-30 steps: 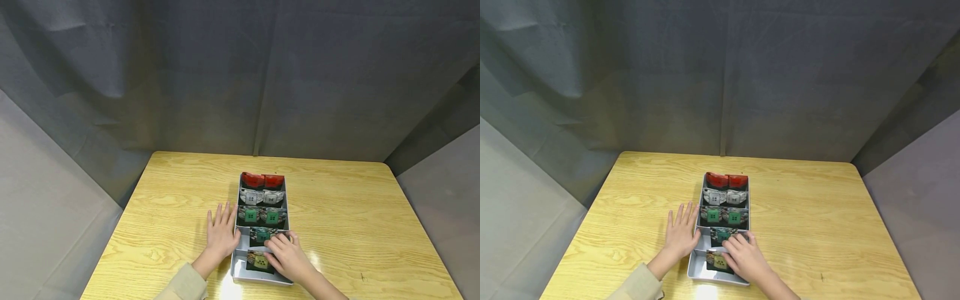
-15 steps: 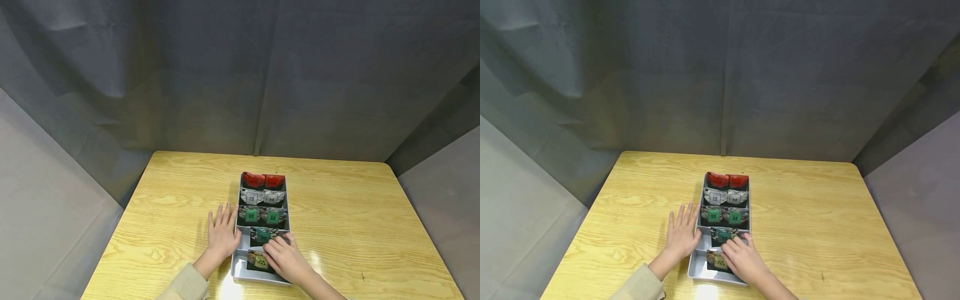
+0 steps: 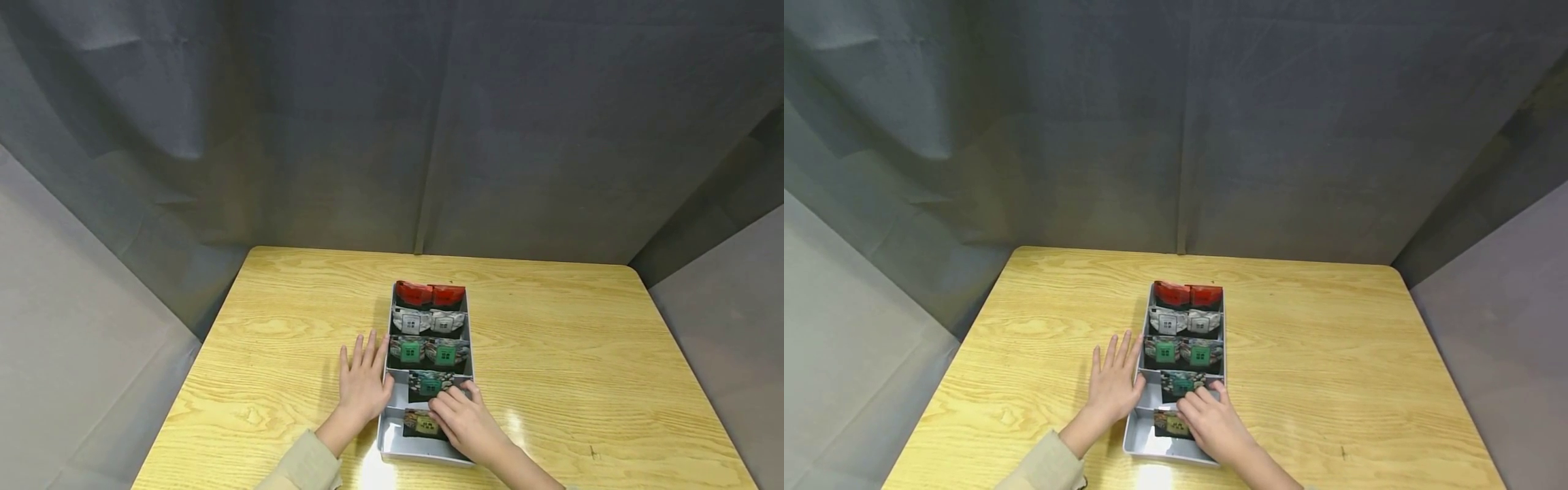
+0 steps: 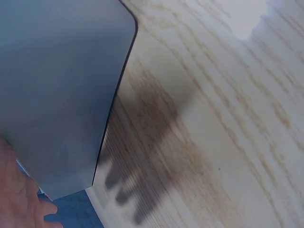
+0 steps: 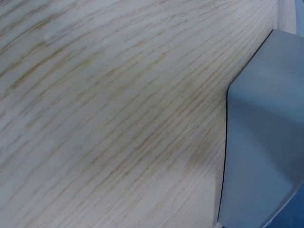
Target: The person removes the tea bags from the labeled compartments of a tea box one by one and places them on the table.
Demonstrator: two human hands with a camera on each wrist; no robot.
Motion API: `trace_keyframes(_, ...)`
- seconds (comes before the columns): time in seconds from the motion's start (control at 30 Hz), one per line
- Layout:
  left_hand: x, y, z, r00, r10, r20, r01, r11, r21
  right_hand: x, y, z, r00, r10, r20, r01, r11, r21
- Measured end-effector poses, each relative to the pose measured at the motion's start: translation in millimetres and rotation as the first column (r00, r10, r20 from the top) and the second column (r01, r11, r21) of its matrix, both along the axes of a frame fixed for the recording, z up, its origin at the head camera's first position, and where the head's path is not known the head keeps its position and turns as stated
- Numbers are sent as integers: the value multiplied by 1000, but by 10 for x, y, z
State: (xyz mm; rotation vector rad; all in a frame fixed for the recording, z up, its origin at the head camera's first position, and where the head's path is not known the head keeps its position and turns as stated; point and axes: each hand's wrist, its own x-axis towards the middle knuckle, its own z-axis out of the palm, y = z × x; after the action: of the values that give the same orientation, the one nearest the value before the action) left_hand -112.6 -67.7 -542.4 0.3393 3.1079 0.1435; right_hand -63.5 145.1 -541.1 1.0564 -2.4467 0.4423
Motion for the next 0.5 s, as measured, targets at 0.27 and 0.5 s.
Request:
trace_keyframes(0.27,4,0,-13,1000,4,-6,-4,1000,13,-6,2,16,1000,0,-3,0,1000,3)
trace_keyframes(0.5,7,-1,-9,1000,1,-7,-1,1000,17,-27,25,77,1000,-16,-12,16,1000,-7)
